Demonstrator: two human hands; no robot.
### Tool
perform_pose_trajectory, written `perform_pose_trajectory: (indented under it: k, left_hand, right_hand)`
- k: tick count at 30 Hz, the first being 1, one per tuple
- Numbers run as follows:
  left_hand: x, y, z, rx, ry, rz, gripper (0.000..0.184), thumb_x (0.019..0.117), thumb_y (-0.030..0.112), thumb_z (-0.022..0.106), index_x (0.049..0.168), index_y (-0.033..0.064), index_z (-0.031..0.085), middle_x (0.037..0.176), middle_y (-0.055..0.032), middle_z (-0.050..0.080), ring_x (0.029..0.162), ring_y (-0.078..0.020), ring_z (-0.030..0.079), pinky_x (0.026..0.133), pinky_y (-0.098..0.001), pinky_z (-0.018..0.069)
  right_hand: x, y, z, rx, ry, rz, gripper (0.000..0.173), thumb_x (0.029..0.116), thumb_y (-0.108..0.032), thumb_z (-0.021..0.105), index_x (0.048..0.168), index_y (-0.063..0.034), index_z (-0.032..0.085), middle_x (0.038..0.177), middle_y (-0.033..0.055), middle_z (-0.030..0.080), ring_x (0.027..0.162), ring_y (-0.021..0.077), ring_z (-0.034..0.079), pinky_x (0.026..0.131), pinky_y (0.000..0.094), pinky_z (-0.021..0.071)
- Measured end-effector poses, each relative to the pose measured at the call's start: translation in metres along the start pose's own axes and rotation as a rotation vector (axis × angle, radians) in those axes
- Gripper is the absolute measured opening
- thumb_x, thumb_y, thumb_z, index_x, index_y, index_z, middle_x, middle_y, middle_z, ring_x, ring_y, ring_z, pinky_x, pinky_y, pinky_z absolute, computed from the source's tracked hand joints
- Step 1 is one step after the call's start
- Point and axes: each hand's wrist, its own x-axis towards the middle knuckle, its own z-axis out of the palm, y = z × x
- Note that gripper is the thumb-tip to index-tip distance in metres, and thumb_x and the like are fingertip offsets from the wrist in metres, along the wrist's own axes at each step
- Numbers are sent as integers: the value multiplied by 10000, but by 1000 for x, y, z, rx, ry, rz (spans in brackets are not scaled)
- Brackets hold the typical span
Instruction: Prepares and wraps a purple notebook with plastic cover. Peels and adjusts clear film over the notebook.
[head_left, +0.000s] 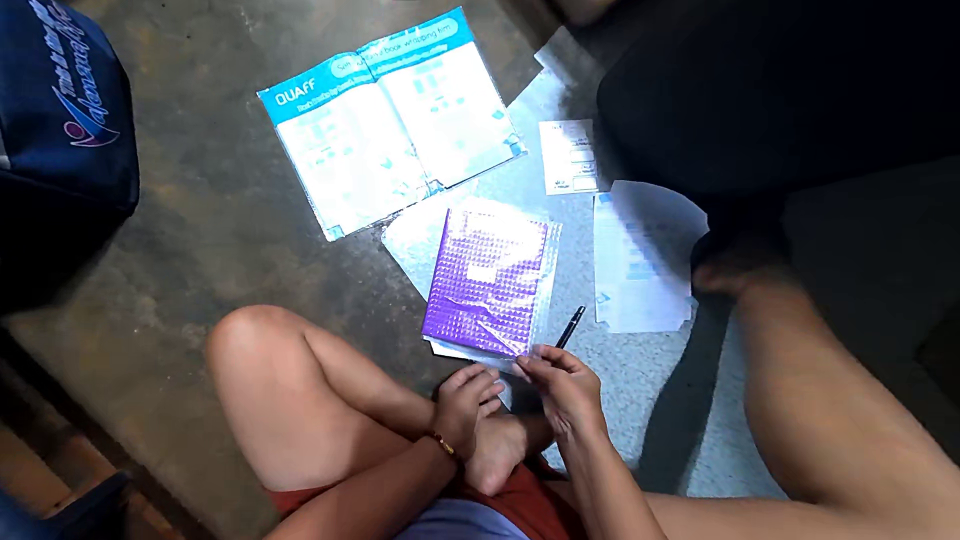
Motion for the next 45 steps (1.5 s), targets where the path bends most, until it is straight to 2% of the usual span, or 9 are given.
perform_pose_trajectory:
  k: [8,10,14,18,21,23,26,32,45]
  left_hand:
    - [0,-3,13,110,-54,-247,456,1043,249,593,1409,1,478,1265,-187,611,1026,-254,650,875,-401,542]
    - [-6,-6,12,149,-71,-234,437,1040,272,596,1368,-2,505,1209,-168,634,968,-224,660,847,-375,549]
    - [2,-4,16,-20,-92,-81,396,1060,183,558,1393,-25,501,1305,-180,598,1098,-230,636,946,-380,524]
    - [8,-3,19,-92,-41,-55,272,1049,139,571,1278,-9,570,1143,-116,643,991,-174,628,897,-335,516]
    - [7,-2,22,-115,2,-76,178,1038,109,582,1177,-1,604,979,-71,653,813,-117,626,760,-255,530]
    - [5,0,24,-145,14,-93,126,1032,102,591,1116,9,608,890,-52,641,715,-96,615,689,-220,534]
    - [2,3,26,-158,23,-119,120,1025,114,607,1093,16,622,841,-42,632,677,-86,605,655,-207,531]
    - [1,8,29,-157,57,-168,101,1018,134,621,1007,34,625,776,-32,623,613,-76,589,584,-198,518]
    - [0,12,32,-129,91,-198,110,1010,135,634,983,28,635,743,-21,608,580,-65,569,557,-185,503]
  right_hand:
    - [-9,-8,-5,-36,-41,-10,143,870,185,615,973,87,628,804,90,649,615,116,659,619,249,607]
    - [-10,-11,-7,-38,-41,-12,135,883,184,598,976,93,635,796,98,662,621,127,669,628,253,607]
    - [-11,-12,-9,5,-51,-6,108,906,172,577,944,91,637,766,89,674,609,126,681,623,261,619]
    - [-13,-11,-12,10,-85,-11,178,939,148,469,968,107,640,812,94,674,620,134,682,626,281,624]
    - [-13,-12,-15,-63,-72,10,285,958,124,385,1053,101,653,901,104,705,667,129,696,615,280,604]
    - [-10,-5,-18,-115,-42,-24,236,945,152,512,1104,98,677,980,123,688,715,111,656,618,246,562]
    - [-5,11,-22,-86,-81,-88,164,867,151,664,1006,76,704,839,71,719,669,80,668,644,228,580]
    - [-5,18,-22,-30,-202,-164,135,862,142,660,900,38,737,786,5,737,703,42,685,714,211,588]
    - [-8,15,-27,-127,-253,-282,148,870,127,653,961,54,745,860,23,753,769,19,691,763,183,579]
